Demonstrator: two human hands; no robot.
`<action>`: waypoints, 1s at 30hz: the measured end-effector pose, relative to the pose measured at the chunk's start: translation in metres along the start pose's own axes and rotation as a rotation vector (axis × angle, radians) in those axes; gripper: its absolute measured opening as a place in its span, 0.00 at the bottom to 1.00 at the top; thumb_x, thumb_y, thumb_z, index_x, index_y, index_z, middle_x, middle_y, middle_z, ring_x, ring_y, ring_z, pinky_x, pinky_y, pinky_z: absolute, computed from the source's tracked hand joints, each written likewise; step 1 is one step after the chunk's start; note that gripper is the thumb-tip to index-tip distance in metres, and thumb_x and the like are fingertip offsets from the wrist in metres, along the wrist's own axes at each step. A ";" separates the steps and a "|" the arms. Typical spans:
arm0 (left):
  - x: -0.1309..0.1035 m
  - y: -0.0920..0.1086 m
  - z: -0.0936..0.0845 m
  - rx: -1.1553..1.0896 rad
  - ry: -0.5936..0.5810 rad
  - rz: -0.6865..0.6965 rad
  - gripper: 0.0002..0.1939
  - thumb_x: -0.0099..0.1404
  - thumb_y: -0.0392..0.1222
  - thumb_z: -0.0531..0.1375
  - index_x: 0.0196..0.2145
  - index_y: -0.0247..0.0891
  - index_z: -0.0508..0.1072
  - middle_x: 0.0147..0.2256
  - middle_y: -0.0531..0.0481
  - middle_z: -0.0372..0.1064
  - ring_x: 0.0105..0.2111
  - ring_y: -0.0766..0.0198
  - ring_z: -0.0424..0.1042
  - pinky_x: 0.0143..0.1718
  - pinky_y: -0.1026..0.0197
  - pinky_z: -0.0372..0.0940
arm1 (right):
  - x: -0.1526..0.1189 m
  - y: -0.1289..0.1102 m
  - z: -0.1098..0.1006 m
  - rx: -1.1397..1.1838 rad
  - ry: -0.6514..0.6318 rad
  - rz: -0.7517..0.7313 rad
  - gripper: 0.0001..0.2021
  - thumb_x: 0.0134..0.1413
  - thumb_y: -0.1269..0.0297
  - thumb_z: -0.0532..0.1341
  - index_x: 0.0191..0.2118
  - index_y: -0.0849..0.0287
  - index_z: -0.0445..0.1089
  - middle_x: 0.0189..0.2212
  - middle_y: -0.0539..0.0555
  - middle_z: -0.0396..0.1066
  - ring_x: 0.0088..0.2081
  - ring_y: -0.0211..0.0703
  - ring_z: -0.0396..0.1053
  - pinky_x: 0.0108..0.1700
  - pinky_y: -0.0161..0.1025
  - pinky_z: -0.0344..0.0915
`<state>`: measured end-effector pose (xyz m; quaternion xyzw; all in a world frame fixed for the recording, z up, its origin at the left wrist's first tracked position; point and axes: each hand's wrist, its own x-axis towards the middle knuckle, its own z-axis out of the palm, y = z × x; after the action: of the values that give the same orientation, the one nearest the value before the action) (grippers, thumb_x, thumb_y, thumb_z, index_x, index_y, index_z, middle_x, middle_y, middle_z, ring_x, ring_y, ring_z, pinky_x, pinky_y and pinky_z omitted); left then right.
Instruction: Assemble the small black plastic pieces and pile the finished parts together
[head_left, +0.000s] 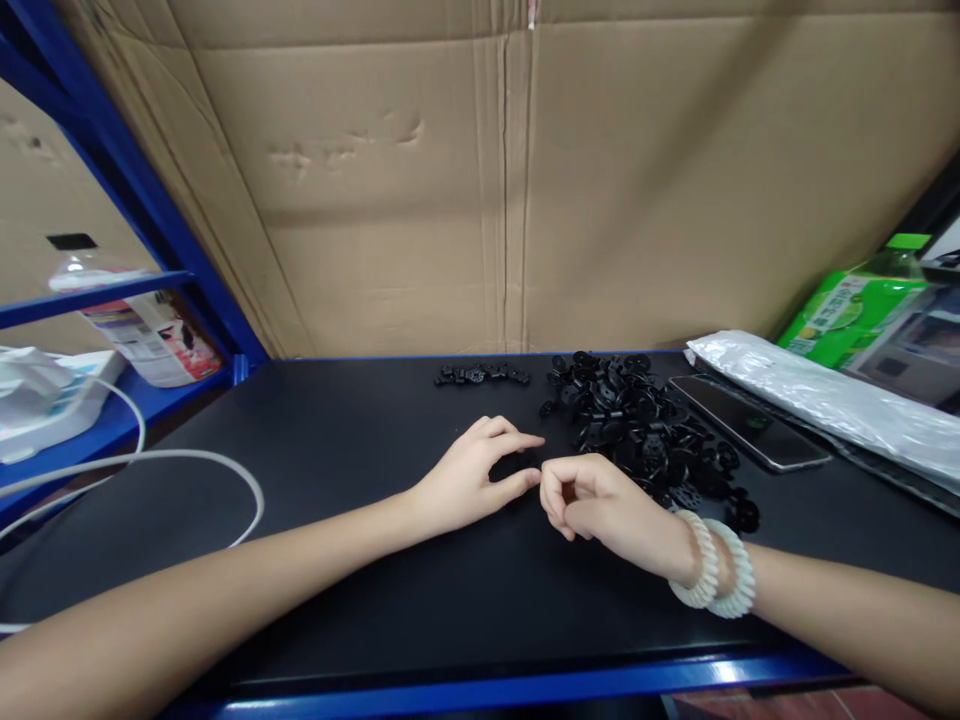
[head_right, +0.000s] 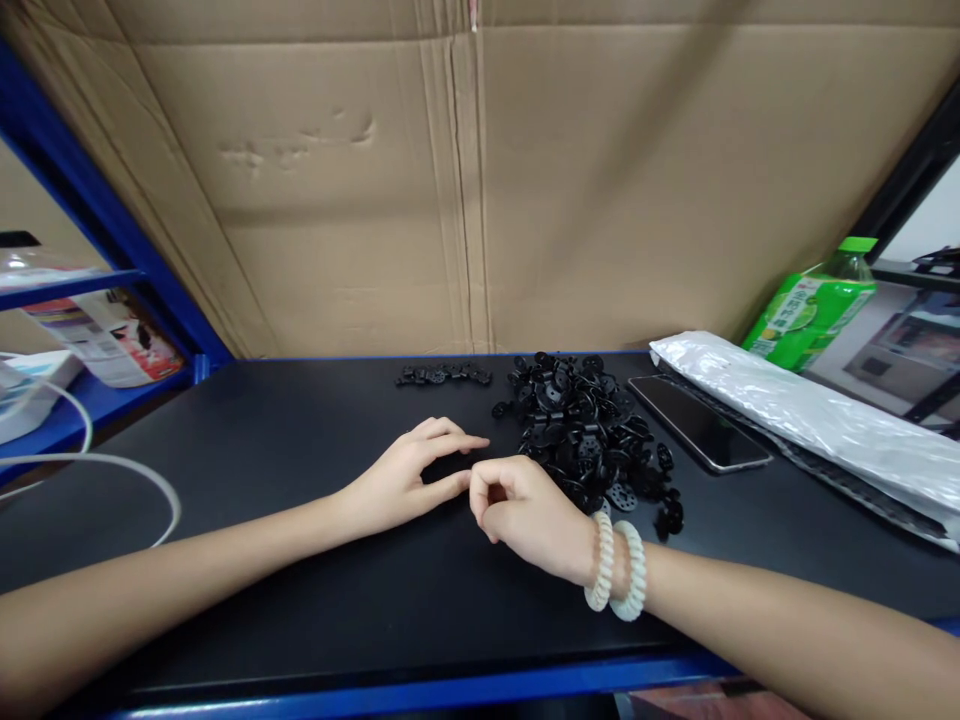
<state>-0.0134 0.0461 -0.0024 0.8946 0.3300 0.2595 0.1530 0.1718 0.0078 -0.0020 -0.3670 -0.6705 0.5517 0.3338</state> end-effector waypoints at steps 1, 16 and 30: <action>0.000 0.000 0.000 -0.002 -0.006 0.005 0.15 0.62 0.42 0.61 0.47 0.39 0.74 0.39 0.45 0.69 0.40 0.56 0.68 0.45 0.53 0.65 | 0.000 0.000 0.000 -0.004 0.002 0.000 0.06 0.29 0.76 0.50 0.17 0.59 0.60 0.15 0.45 0.60 0.20 0.33 0.55 0.23 0.33 0.49; -0.009 0.014 -0.004 -0.172 0.366 0.246 0.12 0.54 0.31 0.63 0.38 0.35 0.71 0.34 0.48 0.69 0.33 0.65 0.68 0.35 0.62 0.67 | 0.001 -0.005 0.001 0.287 0.019 0.082 0.09 0.49 0.65 0.57 0.31 0.56 0.53 0.24 0.46 0.66 0.27 0.39 0.69 0.30 0.37 0.64; -0.008 0.016 -0.001 -0.337 0.272 0.301 0.12 0.57 0.31 0.64 0.40 0.32 0.72 0.38 0.42 0.71 0.39 0.61 0.71 0.40 0.59 0.69 | 0.003 -0.003 -0.003 0.424 -0.127 0.061 0.09 0.55 0.65 0.58 0.41 0.62 0.62 0.34 0.51 0.64 0.31 0.38 0.70 0.35 0.39 0.66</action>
<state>-0.0110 0.0293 0.0031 0.8524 0.1630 0.4486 0.2138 0.1725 0.0121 0.0012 -0.2733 -0.5476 0.7122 0.3437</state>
